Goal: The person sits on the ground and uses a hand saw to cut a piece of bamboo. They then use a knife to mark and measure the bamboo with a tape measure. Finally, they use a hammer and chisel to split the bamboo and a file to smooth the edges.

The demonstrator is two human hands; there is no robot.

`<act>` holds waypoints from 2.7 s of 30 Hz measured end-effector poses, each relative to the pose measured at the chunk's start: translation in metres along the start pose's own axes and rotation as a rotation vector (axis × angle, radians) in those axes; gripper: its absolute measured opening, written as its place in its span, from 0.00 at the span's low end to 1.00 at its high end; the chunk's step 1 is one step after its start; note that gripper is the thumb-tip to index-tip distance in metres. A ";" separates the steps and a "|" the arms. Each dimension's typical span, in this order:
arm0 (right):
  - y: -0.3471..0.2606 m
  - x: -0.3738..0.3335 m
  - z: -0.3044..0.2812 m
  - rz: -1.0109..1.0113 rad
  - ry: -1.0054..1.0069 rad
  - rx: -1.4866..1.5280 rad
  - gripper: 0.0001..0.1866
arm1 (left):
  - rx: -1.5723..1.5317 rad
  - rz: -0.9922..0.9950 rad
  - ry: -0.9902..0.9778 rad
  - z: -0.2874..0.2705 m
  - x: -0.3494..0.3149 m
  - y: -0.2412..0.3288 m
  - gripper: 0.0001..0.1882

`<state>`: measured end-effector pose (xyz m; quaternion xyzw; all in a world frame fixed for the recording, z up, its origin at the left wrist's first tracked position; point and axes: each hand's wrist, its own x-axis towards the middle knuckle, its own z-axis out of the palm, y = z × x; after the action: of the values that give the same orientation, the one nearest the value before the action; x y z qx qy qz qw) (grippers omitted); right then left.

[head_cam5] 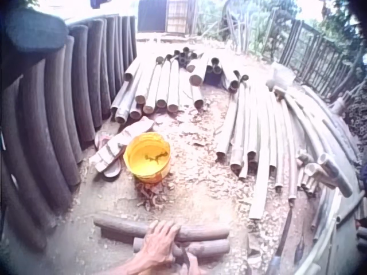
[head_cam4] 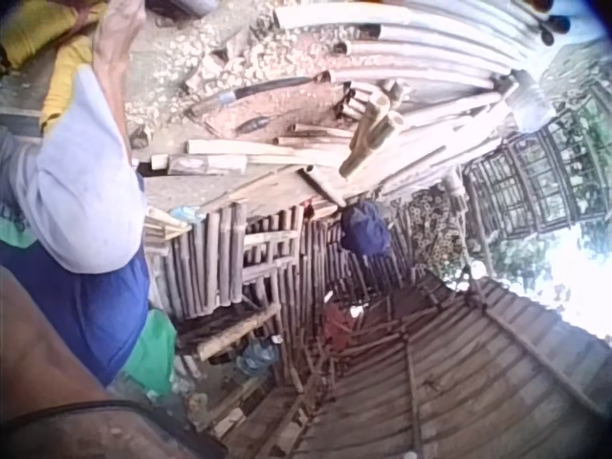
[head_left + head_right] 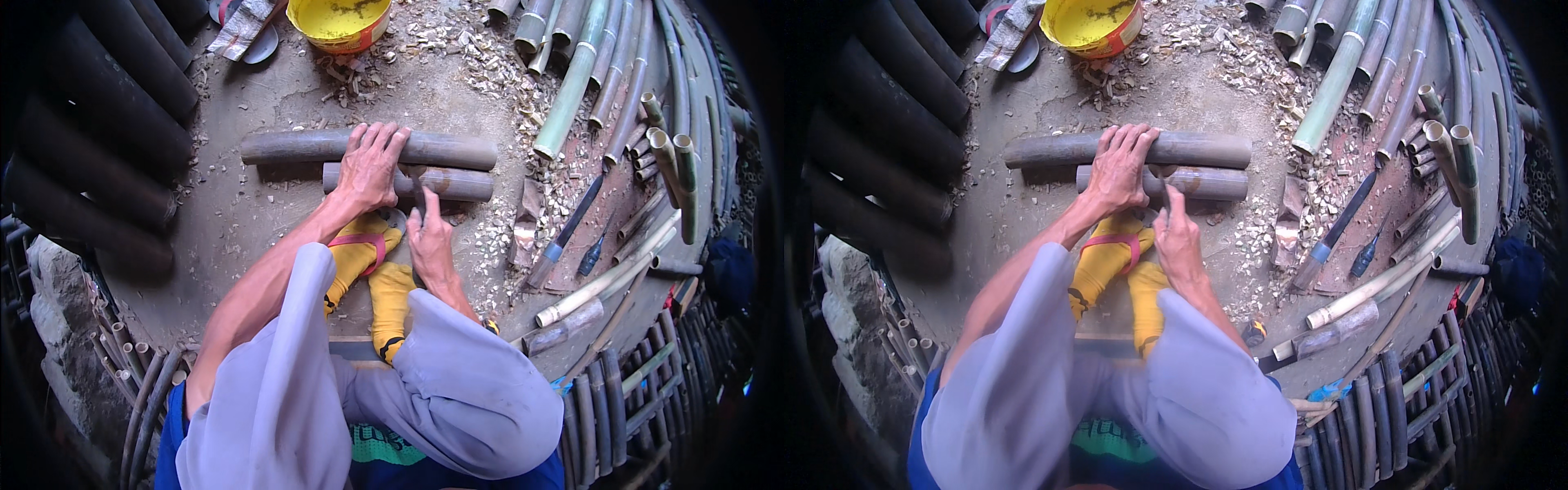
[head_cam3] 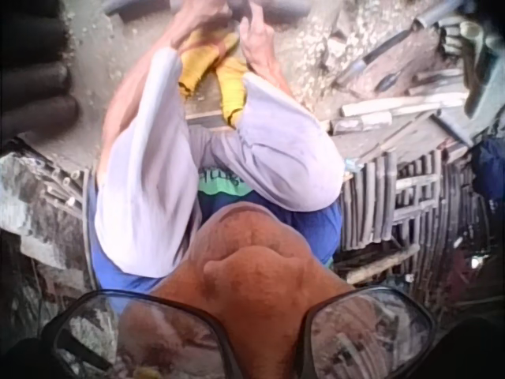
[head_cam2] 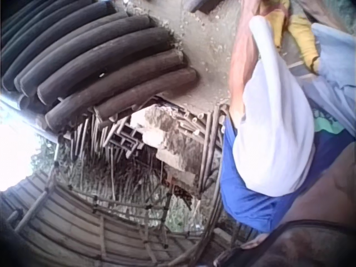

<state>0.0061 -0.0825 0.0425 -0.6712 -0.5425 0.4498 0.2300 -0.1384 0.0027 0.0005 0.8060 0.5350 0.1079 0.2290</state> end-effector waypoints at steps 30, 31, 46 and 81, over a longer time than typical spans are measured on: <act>-0.025 0.021 -0.002 -0.061 -0.069 -0.008 0.21 | -0.069 -0.007 0.037 -0.004 -0.008 -0.006 0.57; -0.036 0.025 -0.007 -0.052 -0.050 0.048 0.21 | -0.067 -0.006 0.050 -0.004 -0.007 -0.006 0.56; 0.016 0.010 0.024 -0.120 0.015 -0.015 0.18 | -0.072 -0.011 0.028 -0.008 -0.009 -0.004 0.57; 0.018 -0.026 -0.020 0.033 0.264 -0.053 0.18 | -0.029 -0.007 -0.029 -0.008 -0.009 -0.003 0.60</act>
<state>0.0328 -0.1092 0.0473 -0.7392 -0.5081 0.3467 0.2742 -0.1481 -0.0020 0.0069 0.8022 0.5329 0.1033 0.2486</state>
